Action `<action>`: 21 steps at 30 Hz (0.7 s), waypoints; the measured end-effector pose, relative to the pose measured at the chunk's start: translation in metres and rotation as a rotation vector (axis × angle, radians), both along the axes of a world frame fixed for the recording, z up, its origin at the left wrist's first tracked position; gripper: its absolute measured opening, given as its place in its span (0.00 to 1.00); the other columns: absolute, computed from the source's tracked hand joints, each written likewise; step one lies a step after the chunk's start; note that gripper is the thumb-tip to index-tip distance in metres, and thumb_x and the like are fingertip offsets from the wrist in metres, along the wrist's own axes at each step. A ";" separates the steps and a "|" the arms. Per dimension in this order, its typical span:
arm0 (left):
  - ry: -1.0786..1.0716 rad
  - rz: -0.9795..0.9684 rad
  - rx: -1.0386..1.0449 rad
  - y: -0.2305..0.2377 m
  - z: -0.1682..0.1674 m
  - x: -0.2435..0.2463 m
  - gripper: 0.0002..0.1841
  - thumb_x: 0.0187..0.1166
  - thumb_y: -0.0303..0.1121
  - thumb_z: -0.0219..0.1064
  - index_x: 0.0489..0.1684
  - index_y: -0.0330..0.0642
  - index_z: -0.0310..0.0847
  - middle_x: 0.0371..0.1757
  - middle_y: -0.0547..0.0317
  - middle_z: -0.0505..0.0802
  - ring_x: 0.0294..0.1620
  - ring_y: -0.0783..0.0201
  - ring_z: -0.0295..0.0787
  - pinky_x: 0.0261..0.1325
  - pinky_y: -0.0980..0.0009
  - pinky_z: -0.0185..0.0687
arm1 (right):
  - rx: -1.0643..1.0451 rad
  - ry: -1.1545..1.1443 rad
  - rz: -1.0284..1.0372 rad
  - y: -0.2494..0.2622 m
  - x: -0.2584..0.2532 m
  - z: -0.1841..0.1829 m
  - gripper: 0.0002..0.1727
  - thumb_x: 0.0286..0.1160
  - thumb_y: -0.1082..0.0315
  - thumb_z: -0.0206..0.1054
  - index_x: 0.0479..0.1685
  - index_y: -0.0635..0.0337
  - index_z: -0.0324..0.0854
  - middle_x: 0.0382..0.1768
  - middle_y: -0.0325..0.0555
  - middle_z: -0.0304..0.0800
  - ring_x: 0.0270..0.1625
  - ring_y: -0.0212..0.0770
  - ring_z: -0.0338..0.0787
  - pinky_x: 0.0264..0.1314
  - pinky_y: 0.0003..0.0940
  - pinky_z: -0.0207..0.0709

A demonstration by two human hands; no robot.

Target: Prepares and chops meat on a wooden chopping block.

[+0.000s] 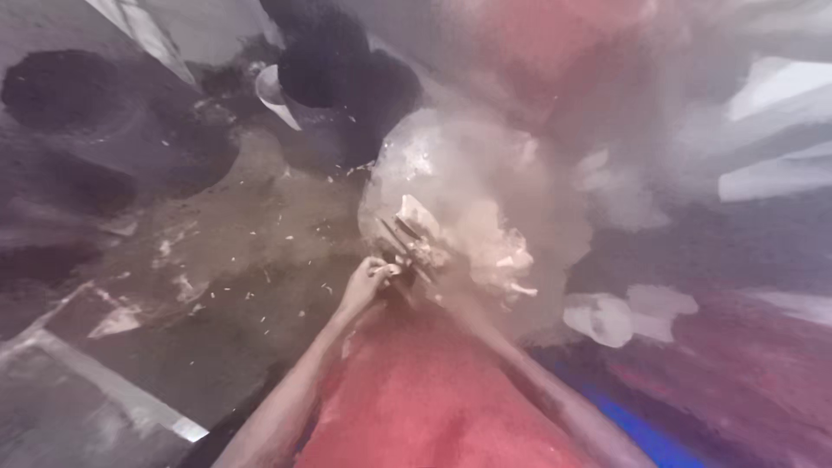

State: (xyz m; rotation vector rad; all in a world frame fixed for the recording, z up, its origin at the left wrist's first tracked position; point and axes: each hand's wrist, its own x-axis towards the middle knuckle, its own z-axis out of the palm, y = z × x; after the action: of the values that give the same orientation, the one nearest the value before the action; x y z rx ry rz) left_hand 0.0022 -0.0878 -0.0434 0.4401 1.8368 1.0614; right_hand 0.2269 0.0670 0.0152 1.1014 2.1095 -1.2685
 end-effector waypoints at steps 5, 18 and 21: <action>-0.164 0.090 -0.021 -0.012 -0.021 0.011 0.17 0.88 0.36 0.63 0.65 0.33 0.75 0.45 0.53 0.94 0.41 0.64 0.94 0.49 0.66 0.91 | -0.035 0.206 -0.074 -0.004 -0.022 0.057 0.26 0.86 0.50 0.60 0.68 0.62 0.81 0.48 0.53 0.91 0.50 0.44 0.90 0.60 0.46 0.82; 0.161 -0.056 0.065 -0.030 0.041 -0.116 0.29 0.85 0.38 0.66 0.85 0.53 0.64 0.77 0.59 0.82 0.68 0.64 0.84 0.68 0.60 0.83 | -0.131 -0.019 0.197 -0.016 0.006 -0.009 0.24 0.91 0.58 0.55 0.71 0.68 0.78 0.62 0.66 0.87 0.65 0.59 0.88 0.73 0.56 0.76; 0.444 -0.173 0.126 0.028 0.063 -0.128 0.31 0.87 0.38 0.64 0.90 0.53 0.60 0.90 0.52 0.68 0.85 0.51 0.70 0.82 0.46 0.70 | -0.047 -0.060 0.297 -0.017 0.007 -0.015 0.25 0.87 0.60 0.61 0.75 0.68 0.74 0.70 0.66 0.82 0.73 0.60 0.84 0.78 0.56 0.72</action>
State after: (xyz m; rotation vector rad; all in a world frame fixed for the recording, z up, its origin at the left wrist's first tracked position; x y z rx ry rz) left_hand -0.1257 -0.0595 0.0192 0.9546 2.0733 1.0191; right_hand 0.2337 0.0502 0.0000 0.7620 2.0931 -1.1223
